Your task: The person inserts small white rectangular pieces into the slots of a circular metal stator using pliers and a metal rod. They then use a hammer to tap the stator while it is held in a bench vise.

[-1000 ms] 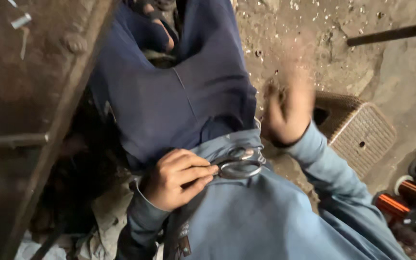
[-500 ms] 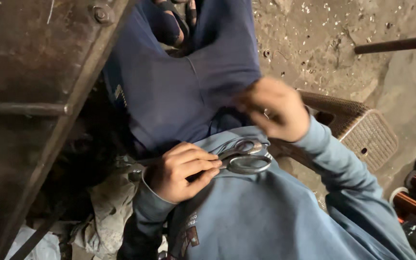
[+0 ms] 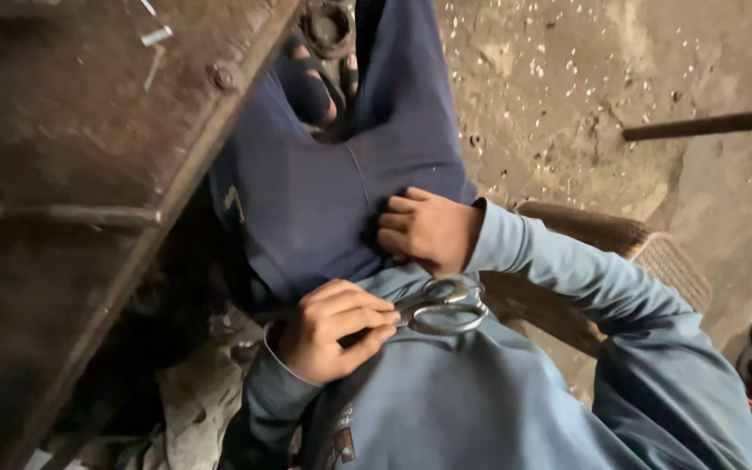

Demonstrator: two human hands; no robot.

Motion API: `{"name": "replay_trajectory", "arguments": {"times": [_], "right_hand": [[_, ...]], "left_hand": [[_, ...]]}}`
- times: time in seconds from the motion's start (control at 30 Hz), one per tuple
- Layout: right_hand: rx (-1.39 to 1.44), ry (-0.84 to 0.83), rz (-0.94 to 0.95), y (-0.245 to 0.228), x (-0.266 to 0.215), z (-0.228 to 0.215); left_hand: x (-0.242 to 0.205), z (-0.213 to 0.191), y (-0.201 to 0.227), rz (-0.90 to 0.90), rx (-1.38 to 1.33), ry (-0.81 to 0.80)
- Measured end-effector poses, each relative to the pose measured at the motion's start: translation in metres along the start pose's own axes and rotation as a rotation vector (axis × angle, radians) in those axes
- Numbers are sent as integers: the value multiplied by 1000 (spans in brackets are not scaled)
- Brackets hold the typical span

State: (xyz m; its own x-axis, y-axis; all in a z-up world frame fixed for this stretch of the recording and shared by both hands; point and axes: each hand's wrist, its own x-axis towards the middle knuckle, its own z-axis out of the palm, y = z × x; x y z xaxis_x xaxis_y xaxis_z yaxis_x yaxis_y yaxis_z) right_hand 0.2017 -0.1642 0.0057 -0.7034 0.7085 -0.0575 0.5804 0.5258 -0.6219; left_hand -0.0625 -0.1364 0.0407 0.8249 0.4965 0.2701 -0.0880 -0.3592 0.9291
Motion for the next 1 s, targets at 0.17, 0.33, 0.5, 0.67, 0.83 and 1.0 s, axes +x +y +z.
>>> {"name": "replay_trajectory", "arguments": {"times": [0.17, 0.33, 0.5, 0.67, 0.83, 1.0], "right_hand": [[476, 107, 59, 2, -8, -7], [388, 420, 408, 16, -23, -3], [29, 981, 755, 18, -25, -40], [-458, 918, 529, -30, -30, -80], [265, 217, 218, -80, -49, -57], [-366, 360, 261, -86, -50, -24]], "left_hand": [[2, -2, 5, -10, -22, -3], [-3, 1, 2, -27, -11, 4], [0, 1, -2, -13, -14, 5], [4, -4, 6, -47, 59, -19], [24, 4, -14, -121, 208, -61], [42, 6, -29, -222, 501, -106]]}}
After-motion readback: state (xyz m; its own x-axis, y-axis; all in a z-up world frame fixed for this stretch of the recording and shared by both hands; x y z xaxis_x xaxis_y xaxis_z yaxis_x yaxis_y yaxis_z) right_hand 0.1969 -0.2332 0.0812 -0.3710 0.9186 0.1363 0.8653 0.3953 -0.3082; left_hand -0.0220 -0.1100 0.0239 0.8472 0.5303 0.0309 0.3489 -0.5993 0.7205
